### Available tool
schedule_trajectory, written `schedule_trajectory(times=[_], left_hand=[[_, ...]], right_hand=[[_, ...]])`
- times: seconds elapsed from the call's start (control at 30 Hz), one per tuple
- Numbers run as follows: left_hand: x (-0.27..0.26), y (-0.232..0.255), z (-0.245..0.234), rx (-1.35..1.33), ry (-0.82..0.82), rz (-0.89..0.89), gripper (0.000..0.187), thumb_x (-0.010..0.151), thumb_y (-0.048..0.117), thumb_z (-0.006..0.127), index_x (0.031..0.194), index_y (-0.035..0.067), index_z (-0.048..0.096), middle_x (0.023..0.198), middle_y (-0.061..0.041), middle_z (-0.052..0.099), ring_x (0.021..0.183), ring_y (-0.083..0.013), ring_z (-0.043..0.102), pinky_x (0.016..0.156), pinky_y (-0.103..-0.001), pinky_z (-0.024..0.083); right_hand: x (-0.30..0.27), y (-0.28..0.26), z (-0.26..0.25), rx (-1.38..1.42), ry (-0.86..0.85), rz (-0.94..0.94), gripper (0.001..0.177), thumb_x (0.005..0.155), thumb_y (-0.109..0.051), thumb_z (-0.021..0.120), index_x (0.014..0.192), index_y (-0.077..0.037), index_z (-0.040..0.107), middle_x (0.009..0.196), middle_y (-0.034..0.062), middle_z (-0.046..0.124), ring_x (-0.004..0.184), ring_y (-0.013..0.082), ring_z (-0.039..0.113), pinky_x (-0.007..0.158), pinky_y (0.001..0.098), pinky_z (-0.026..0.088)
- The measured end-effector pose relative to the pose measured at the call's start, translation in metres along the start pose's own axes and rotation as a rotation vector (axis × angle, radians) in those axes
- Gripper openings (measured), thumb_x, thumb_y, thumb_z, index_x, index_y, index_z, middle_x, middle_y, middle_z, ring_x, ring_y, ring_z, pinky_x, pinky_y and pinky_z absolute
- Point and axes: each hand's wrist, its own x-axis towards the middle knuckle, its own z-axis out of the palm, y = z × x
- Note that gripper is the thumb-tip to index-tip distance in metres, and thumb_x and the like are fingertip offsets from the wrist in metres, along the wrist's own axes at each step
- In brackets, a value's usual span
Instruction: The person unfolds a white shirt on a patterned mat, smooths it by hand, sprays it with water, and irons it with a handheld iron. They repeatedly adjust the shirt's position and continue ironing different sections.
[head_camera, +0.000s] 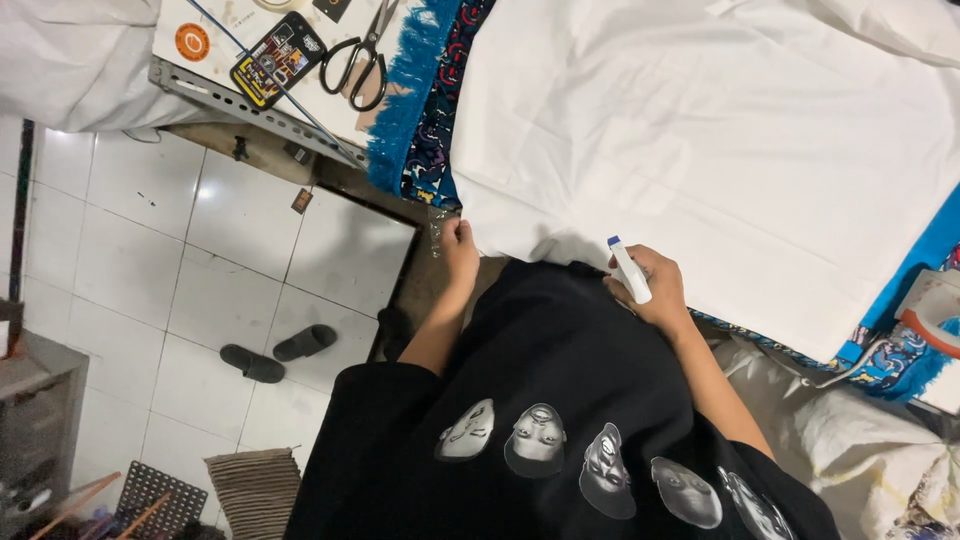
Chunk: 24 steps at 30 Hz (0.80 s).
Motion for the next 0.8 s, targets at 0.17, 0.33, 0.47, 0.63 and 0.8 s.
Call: schedule_trajectory(times=[0.17,0.33,0.47,0.63,0.8], left_hand=[[0.001,-0.003,0.001,0.174,0.026,-0.025,0.023,0.094,0.024,0.068,0.111,0.007,0.069,0.098,-0.015,0.071,0.094,-0.0300,0.069,0.082,-0.040,0.054],[0.019,0.045,-0.002,0.133,0.049,0.016,0.030,0.099,0.030,0.068,0.121,0.010,0.067,0.110,-0.012,0.069,0.103,-0.0285,0.069,0.088,-0.038,0.056],[0.036,0.084,0.001,0.244,0.104,0.121,0.049,0.098,0.039,0.070,0.135,0.009,0.060,0.114,-0.014,0.062,0.103,-0.0319,0.066,0.088,-0.042,0.057],[0.083,0.046,0.028,0.327,0.072,0.031,0.044,0.090,0.050,0.075,0.120,0.018,0.070,0.117,-0.005,0.055,0.109,-0.0275,0.066,0.092,-0.039,0.058],[0.102,0.021,0.036,0.330,0.099,0.004,0.031,0.084,0.040,0.081,0.102,0.015,0.074,0.109,-0.006,0.052,0.105,-0.0286,0.063,0.091,-0.038,0.056]], right_hand=[[-0.001,-0.003,-0.004,0.075,-0.042,-0.025,0.031,0.067,-0.007,0.088,0.096,-0.013,0.075,0.095,0.0086,0.079,0.091,0.0359,0.074,0.079,0.0448,0.053],[-0.002,-0.023,-0.005,0.123,-0.059,-0.032,0.034,0.069,-0.005,0.085,0.101,-0.012,0.076,0.102,0.0107,0.079,0.094,0.0357,0.073,0.080,0.0455,0.053],[-0.004,-0.009,-0.004,0.140,-0.071,-0.052,0.030,0.069,-0.003,0.085,0.097,-0.011,0.078,0.098,0.0097,0.080,0.093,0.0338,0.075,0.080,0.0434,0.054],[-0.002,-0.021,-0.010,0.129,-0.039,-0.068,0.035,0.068,-0.003,0.087,0.101,-0.011,0.077,0.101,0.0112,0.079,0.096,0.0356,0.073,0.081,0.0453,0.054],[-0.011,0.003,-0.007,0.071,0.030,0.000,0.034,0.069,-0.007,0.089,0.100,-0.014,0.077,0.099,0.0084,0.079,0.093,0.0339,0.073,0.080,0.0419,0.053]])
